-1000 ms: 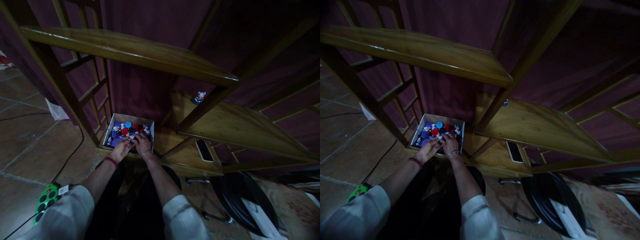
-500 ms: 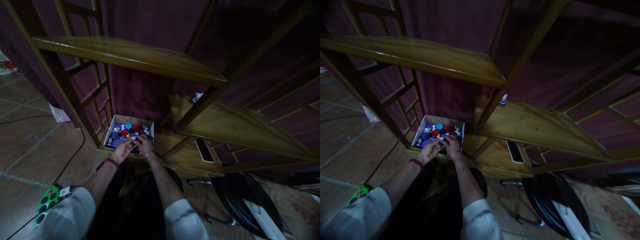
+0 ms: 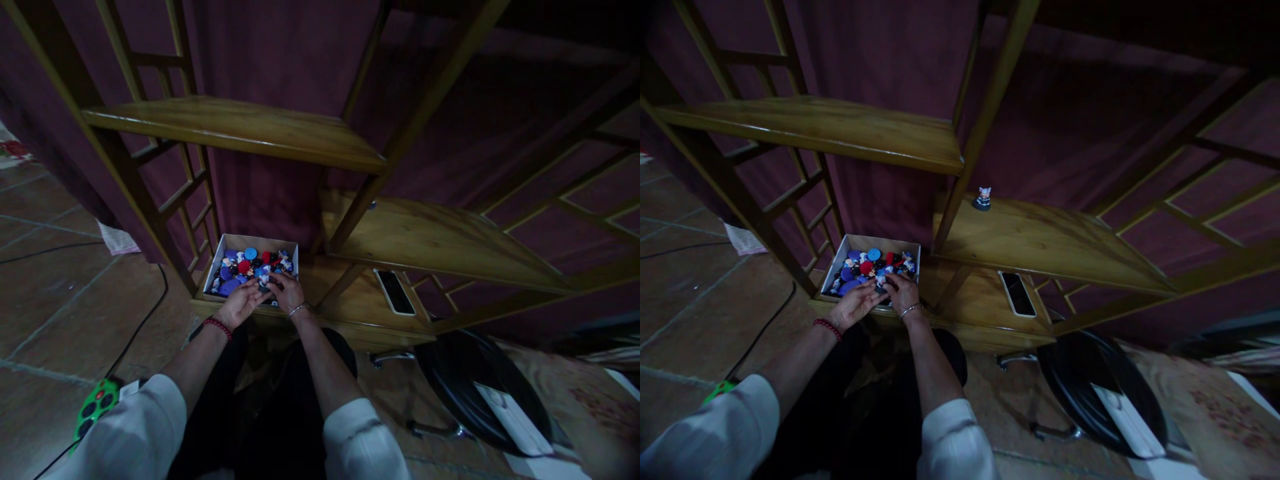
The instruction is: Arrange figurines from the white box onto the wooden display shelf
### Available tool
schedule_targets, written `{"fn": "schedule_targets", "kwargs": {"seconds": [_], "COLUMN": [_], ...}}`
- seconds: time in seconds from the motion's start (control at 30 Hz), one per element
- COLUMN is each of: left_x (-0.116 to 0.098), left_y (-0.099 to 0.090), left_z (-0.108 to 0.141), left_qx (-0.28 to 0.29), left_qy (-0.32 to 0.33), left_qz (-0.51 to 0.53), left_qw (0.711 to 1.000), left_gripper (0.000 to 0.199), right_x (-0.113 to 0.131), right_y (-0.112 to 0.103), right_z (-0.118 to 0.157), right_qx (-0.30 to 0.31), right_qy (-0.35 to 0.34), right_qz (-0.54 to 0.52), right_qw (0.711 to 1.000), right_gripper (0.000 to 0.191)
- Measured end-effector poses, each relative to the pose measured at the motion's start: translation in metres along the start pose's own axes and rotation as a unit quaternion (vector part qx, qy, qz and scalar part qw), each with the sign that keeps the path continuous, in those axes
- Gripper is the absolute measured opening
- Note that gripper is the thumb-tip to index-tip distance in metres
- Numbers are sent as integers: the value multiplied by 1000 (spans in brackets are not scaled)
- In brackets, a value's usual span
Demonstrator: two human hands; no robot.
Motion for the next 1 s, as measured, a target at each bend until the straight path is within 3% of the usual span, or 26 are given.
{"fn": "schedule_targets", "kwargs": {"seconds": [0.33, 0.6, 1.0], "left_x": [8, 13, 14], "left_y": [11, 8, 6], "left_z": [16, 18, 23], "left_qx": [16, 15, 21], "left_qy": [-22, -48, -45], "left_qz": [-41, -69, -87], "left_qw": [999, 996, 995], "left_gripper": [15, 10, 20], "right_x": [9, 18, 32], "right_y": [-12, -18, -16], "right_z": [20, 34, 43], "right_qx": [-33, -81, -94], "right_qy": [-13, 7, 10], "right_qz": [4, 23, 30], "right_qw": [999, 996, 995], "right_gripper": [19, 17, 19]}}
Point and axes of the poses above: each hand's wrist, its own z-axis away from the middle knuckle, its own y-axis out of the palm, x = y × z, the point moved 2 cm from there along -z, towards the middle knuckle, and after that the axes turned 15 degrees about -y, right-handed, at the moved point
